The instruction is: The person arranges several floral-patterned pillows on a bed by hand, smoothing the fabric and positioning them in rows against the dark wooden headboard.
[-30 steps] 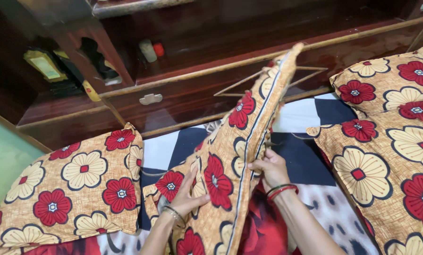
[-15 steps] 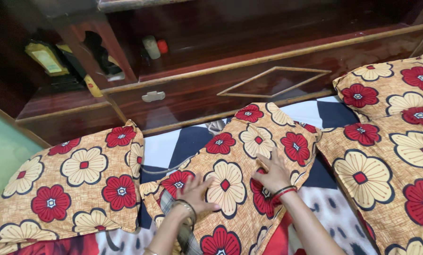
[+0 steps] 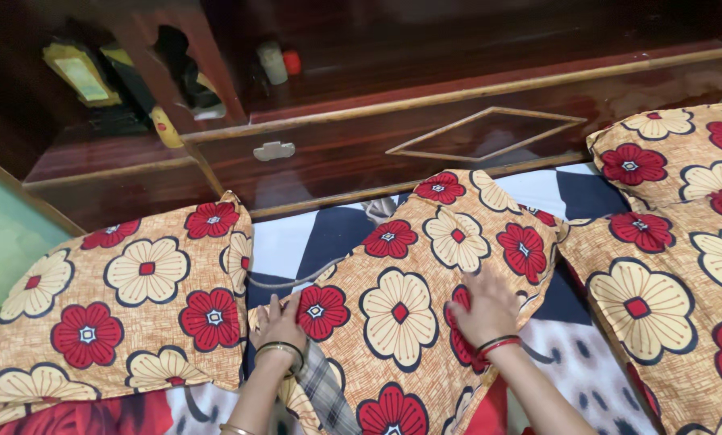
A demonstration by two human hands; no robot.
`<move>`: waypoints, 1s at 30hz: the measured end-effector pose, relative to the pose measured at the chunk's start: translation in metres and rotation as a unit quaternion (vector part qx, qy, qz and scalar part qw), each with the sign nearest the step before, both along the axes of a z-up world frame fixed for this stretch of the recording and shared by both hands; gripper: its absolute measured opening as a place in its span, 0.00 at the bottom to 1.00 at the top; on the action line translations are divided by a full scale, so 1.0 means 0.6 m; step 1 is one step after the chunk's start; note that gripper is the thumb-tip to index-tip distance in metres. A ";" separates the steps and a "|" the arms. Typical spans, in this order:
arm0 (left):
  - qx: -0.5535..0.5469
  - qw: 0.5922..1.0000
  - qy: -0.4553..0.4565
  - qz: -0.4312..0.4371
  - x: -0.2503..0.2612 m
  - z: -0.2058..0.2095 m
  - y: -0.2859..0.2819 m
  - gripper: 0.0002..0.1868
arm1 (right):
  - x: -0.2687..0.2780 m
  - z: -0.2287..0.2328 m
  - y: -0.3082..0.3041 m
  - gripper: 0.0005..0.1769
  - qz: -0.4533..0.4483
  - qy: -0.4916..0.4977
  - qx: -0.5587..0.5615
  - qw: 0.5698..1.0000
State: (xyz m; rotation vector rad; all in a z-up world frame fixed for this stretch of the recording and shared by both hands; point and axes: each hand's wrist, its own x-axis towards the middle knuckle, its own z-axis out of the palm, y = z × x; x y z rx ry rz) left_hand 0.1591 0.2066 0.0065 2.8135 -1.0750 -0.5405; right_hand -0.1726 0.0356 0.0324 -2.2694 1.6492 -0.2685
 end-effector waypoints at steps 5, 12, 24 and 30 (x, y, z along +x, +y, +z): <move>-0.069 0.993 0.098 -0.008 0.004 -0.006 0.033 0.38 | 0.068 0.047 0.089 0.53 0.231 0.118 0.025 0.965; -0.002 0.994 0.073 -0.078 -0.020 0.031 0.065 0.36 | 0.085 0.044 0.115 0.56 0.224 0.156 0.005 0.962; -0.212 0.915 0.230 0.257 -0.079 -0.057 0.117 0.53 | 0.106 0.064 0.283 0.56 0.226 0.149 0.003 0.963; -0.308 0.800 0.382 0.345 -0.065 -0.102 0.116 0.20 | 0.172 0.048 0.368 0.37 0.368 0.062 -0.124 0.919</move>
